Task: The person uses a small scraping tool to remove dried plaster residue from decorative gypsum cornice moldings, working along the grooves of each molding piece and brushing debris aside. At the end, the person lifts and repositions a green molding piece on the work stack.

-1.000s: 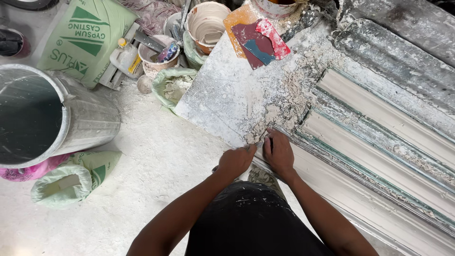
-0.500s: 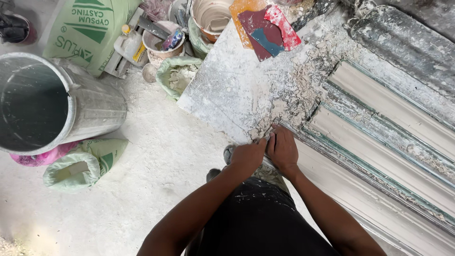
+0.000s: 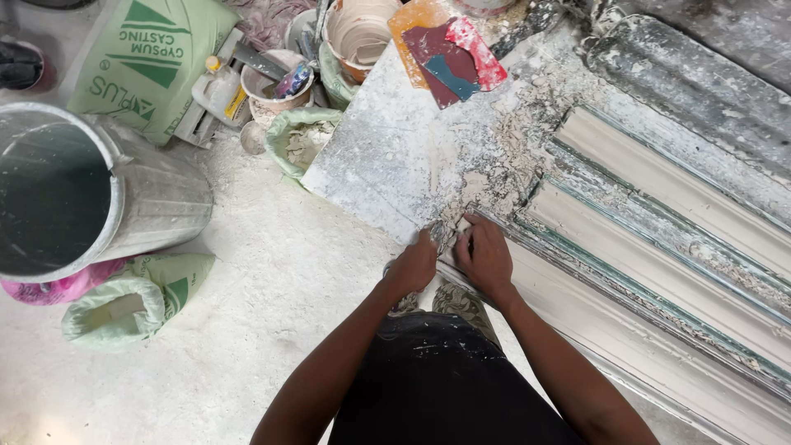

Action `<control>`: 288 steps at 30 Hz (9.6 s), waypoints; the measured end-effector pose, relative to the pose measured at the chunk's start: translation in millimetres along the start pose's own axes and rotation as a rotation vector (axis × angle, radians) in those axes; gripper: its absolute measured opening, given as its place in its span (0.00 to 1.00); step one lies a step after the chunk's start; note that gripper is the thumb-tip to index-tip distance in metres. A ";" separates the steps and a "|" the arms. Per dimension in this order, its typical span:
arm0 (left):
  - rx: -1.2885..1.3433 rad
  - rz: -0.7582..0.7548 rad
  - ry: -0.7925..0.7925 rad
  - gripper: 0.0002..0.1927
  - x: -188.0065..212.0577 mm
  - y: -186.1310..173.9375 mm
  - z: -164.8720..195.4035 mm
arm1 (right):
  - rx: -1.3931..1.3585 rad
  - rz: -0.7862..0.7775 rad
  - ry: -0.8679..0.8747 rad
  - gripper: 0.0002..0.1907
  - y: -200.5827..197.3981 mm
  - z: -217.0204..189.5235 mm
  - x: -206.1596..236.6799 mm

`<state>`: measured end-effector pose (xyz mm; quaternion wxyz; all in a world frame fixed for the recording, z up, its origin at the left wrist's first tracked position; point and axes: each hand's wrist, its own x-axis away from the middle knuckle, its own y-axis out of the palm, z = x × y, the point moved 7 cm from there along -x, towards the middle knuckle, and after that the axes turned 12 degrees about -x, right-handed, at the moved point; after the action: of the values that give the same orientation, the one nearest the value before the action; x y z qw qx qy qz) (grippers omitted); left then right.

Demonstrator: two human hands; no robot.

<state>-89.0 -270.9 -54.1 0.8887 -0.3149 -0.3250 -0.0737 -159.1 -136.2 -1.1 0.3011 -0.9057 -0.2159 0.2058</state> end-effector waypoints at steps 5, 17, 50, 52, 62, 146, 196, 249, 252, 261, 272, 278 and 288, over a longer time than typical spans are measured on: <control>-0.303 0.203 0.177 0.16 2.6 4.2 3.3 | 0.052 -0.061 -0.106 0.12 0.4 -4.1 -0.8; -0.827 0.201 0.424 0.11 -4.4 -11.0 27.8 | 0.011 0.023 -0.146 0.07 1.5 9.0 9.5; -0.840 -0.090 0.144 0.21 -68.3 8.3 86.6 | -0.003 0.061 0.066 0.22 7.9 23.7 3.5; -0.801 -0.084 0.173 0.20 -83.6 1.7 90.2 | -0.027 0.036 0.169 0.25 10.6 30.0 5.1; -0.473 0.201 0.250 0.23 -0.7 -41.4 5.7 | 0.066 0.082 0.002 0.07 6.2 15.4 4.7; -0.511 -0.327 0.293 0.20 -50.3 -11.8 17.3 | 0.145 0.007 0.030 0.05 19.1 18.8 0.1; -0.667 0.368 0.463 0.05 20.2 4.4 6.5 | 0.082 -0.012 0.069 0.12 9.8 21.8 2.4; -1.022 -0.082 0.545 0.09 -32.6 -29.0 39.7 | 0.140 0.033 -0.186 0.08 -0.8 -1.6 13.7; -0.911 -0.089 0.548 0.13 -35.6 -31.0 57.6 | 0.150 0.028 -0.195 0.08 2.5 1.4 13.7; -0.744 -0.024 0.486 0.12 -43.3 -24.8 50.0 | 0.160 0.006 -0.167 0.11 -0.8 -2.5 9.9; -0.514 0.104 0.261 0.13 -27.2 -2.6 19.2 | 0.102 -0.017 -0.236 0.08 -0.8 -1.7 14.4; -0.492 0.079 0.173 0.13 -10.8 -3.7 17.5 | 0.092 0.032 -0.268 0.06 -6.7 -5.6 14.0; -0.373 0.192 0.222 0.15 4.9 -23.1 16.7 | 0.043 0.068 -0.208 0.07 -12.9 -9.3 15.1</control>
<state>-101.8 -278.6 -29.3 0.8483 -0.4931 -0.1745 -0.0820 -145.5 -123.3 10.3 0.2893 -0.8797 -0.2107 0.3132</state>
